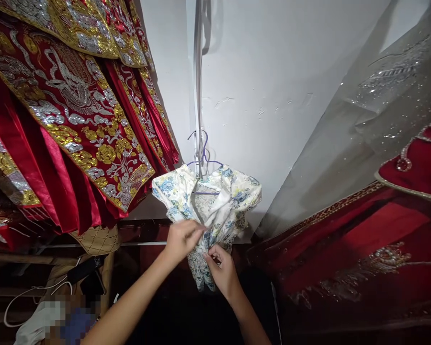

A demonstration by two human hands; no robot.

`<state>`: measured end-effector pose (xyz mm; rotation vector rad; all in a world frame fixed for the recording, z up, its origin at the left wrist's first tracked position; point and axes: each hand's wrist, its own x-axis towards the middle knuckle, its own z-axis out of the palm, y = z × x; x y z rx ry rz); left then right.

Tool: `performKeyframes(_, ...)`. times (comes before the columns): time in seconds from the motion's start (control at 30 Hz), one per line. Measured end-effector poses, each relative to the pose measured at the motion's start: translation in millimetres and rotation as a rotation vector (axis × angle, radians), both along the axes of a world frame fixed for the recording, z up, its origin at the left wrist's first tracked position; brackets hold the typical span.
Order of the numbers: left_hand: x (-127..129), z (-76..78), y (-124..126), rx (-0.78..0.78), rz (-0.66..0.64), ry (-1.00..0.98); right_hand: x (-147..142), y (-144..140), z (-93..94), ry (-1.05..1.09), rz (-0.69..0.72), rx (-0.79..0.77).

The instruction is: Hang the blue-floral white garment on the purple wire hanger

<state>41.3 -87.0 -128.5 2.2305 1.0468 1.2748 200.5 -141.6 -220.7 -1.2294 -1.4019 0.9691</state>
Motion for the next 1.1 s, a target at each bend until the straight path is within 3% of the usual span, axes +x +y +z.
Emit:
performKeyframes(0.07,1,30.1,27,0.060,0.083,-0.096,7,-1,0.1,-0.060,0.029,-0.014)
performKeyframes(0.2,7,91.0,74,0.153,0.112,-0.253,25,-6,0.1,-0.124,0.086,-0.033)
performKeyframes(0.3,13,112.6,82,0.168,0.107,-0.312,40,-3,3.4,-0.217,0.139,-0.026)
performKeyframes(0.37,14,113.4,76,0.182,0.083,-0.314,48,5,15.4,-0.281,0.206,-0.008)
performKeyframes(0.43,12,108.8,66,0.226,0.038,-0.282,53,18,41.4,-0.309,0.245,0.045)
performKeyframes(0.63,-2,98.4,53,0.404,-0.013,-0.165,38,69,169.6,-0.319,0.058,0.331)
performKeyframes(0.73,-6,92.6,56,0.446,0.013,-0.189,25,91,209.8,-0.536,0.036,0.461)
performKeyframes(0.87,-6,82.0,60,0.429,0.015,-0.175,20,105,221.9,-0.665,0.049,0.561)
performKeyframes(1.1,4,60.4,60,0.415,-0.027,0.039,26,110,220.4,-0.449,0.053,0.521)
